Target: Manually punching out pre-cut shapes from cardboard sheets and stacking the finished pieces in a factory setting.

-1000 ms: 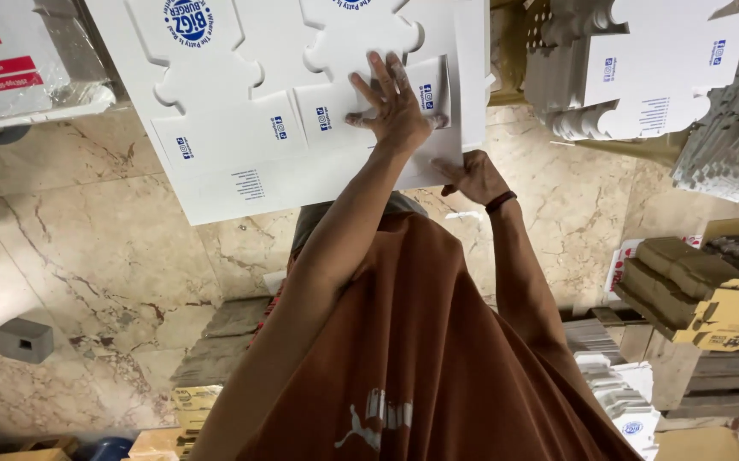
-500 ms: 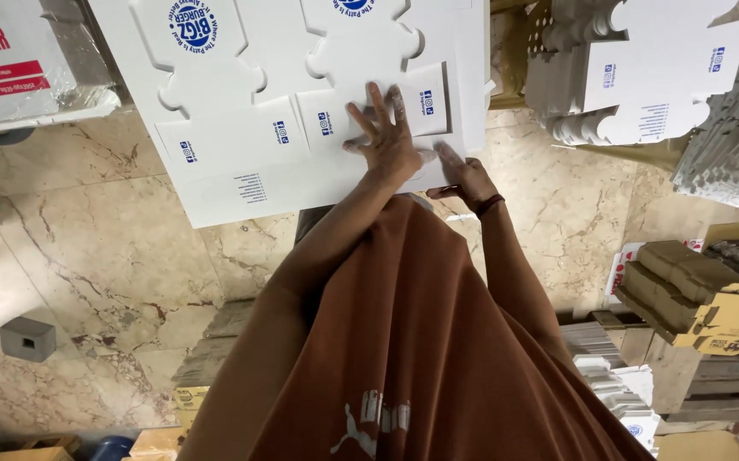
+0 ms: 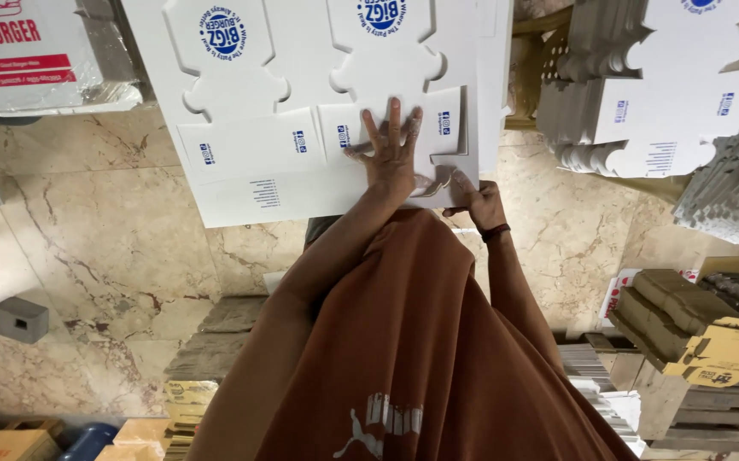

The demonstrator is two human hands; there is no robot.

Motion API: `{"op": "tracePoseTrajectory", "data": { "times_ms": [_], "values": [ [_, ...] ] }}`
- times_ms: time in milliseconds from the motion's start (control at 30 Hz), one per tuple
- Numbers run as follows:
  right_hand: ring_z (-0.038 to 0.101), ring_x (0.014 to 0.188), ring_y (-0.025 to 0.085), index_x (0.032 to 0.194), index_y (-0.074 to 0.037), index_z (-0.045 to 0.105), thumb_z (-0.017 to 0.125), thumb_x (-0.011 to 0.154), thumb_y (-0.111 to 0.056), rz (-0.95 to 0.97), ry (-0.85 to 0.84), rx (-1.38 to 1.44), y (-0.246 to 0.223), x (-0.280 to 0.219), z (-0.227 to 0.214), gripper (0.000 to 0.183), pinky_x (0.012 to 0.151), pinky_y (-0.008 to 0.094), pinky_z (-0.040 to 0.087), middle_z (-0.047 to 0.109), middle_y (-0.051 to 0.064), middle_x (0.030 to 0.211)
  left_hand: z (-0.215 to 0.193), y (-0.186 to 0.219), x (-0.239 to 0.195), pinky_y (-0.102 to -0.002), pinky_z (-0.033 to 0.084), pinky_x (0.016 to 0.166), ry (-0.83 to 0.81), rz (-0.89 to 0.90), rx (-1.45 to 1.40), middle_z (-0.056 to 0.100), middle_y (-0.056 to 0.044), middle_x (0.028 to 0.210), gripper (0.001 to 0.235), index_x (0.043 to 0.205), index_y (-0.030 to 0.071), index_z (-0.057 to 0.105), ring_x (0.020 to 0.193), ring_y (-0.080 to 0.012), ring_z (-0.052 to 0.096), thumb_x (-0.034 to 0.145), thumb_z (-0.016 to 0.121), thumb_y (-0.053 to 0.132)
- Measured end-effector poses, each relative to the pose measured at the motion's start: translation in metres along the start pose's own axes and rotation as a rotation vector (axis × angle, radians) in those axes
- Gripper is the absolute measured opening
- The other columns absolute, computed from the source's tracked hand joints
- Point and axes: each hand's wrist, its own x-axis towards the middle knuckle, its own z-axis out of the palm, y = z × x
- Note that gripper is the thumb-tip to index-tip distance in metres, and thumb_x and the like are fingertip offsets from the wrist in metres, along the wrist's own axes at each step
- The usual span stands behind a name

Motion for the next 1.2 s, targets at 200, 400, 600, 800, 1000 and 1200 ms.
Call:
{"op": "tracePoseTrajectory", "data": {
  "times_ms": [200,400,600,800,1000,1200],
  "values": [
    [0.044,0.051,0.009,0.047,-0.010,0.052,0.072,0.103,-0.023,-0.344,-0.028,-0.294,-0.005,-0.022,-0.001,0.061,0.049,0.026,0.035,0.042,0.000,0.045,-0.023,-0.012,-0.013,-0.088,0.030,0.098,-0.069,0.049,0.120,-0.026,-0.017,0.167,0.118,0.167,0.029,-0.008,0.148,-0.0607,-0.012,0.092,0.082,0.045],
    [0.075,0.069,0.036,0.130,0.000,0.070,0.068,0.095,-0.040,0.191,0.033,0.141,0.041,0.017,-0.018,0.053,0.068,0.037,0.067,0.045,0.001,0.074,-0.002,-0.055,0.013,-0.066,0.058,0.091,-0.197,0.177,0.135,-0.032,-0.002,0.165,0.109,0.167,0.031,-0.011,0.149,-0.0560,-0.019,0.086,0.048,-0.012],
    [0.063,0.117,0.046,0.157,-0.037,0.028,0.051,0.092,-0.061,0.310,-0.087,0.667,0.093,0.017,0.059,0.074,0.095,0.061,0.055,0.055,0.020,0.150,-0.014,-0.106,0.004,-0.088,0.005,0.111,-0.131,0.500,0.407,-0.021,-0.013,0.166,0.095,0.168,0.023,0.013,0.146,-0.0548,-0.019,0.088,0.052,-0.012],
    [0.053,0.135,0.032,0.161,-0.011,0.024,0.081,0.072,0.003,0.037,-0.176,0.055,0.093,0.018,0.165,0.107,0.089,0.037,0.062,0.039,0.022,0.160,-0.041,-0.086,-0.009,-0.085,0.014,0.112,-0.269,0.384,0.443,-0.029,-0.011,0.164,0.117,0.167,0.034,-0.012,0.144,-0.0525,-0.022,0.093,0.078,0.038],
    [0.045,0.143,0.025,0.149,-0.013,0.052,0.036,0.106,-0.019,-0.201,0.175,-0.194,0.129,-0.003,0.171,0.046,0.119,0.038,0.034,0.055,0.013,0.150,-0.027,-0.089,-0.010,-0.083,0.018,0.115,-0.200,0.336,0.464,-0.031,-0.005,0.162,0.109,0.164,0.045,-0.013,0.145,-0.0495,-0.021,0.098,0.043,-0.021],
    [0.077,0.071,0.036,0.145,0.001,0.049,0.062,0.073,-0.068,0.342,0.275,0.265,0.062,-0.013,0.195,0.101,0.097,0.036,0.057,0.057,0.025,0.147,-0.061,-0.108,0.014,-0.022,0.064,0.050,-0.272,0.461,0.242,-0.008,-0.007,0.170,0.101,0.162,0.023,0.027,0.151,-0.0576,-0.002,0.078,0.038,-0.032]
  ]
}}
